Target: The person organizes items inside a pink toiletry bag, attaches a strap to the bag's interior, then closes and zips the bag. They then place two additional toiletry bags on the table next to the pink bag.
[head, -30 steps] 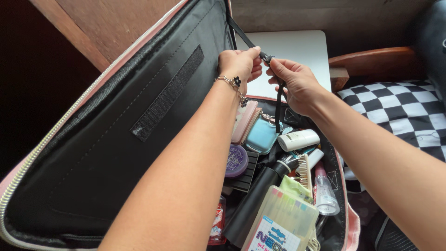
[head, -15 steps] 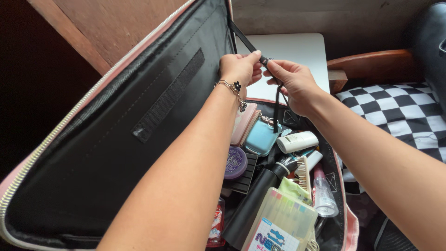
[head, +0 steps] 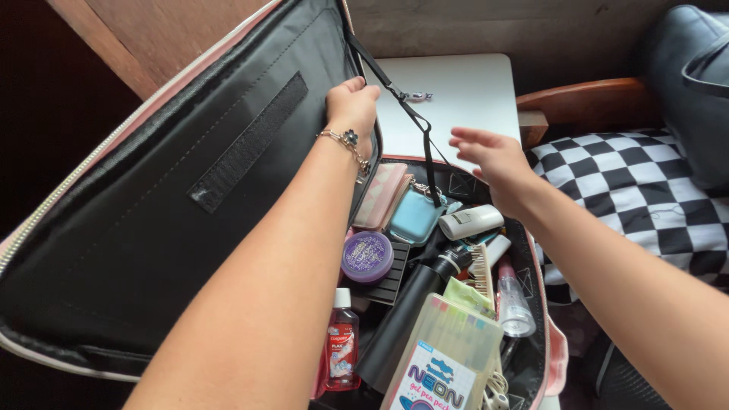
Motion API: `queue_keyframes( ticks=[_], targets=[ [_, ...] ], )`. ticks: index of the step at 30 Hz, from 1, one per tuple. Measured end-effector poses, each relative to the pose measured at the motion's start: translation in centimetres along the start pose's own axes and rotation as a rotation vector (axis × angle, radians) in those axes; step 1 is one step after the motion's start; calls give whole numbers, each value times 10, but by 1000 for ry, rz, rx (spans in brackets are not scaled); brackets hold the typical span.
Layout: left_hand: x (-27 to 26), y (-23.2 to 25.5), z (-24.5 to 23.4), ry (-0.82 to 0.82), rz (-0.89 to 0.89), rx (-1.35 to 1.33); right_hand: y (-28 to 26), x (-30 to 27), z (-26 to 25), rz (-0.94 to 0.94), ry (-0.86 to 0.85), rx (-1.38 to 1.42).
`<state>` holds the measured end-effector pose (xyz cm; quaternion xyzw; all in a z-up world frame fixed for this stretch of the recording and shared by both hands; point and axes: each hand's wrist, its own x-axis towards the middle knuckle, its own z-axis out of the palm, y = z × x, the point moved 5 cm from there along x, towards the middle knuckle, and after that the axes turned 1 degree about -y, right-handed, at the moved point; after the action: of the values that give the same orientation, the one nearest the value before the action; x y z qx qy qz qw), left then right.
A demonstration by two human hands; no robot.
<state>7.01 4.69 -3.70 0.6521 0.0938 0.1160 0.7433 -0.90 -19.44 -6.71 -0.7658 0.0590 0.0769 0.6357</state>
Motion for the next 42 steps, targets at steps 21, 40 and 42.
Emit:
queue_keyframes(
  ticks=[21, 40, 42],
  targets=[
    [-172, 36, -67, 95, -42, -36, 24, -118, 18, 16, -54, 129],
    [-326, 19, -166, 41, -276, -340, 32, -208, 53, 4, -179, 195],
    [-339, 21, -174, 43, -306, -554, 25, -213, 53, -12, -181, 205]
  ],
)
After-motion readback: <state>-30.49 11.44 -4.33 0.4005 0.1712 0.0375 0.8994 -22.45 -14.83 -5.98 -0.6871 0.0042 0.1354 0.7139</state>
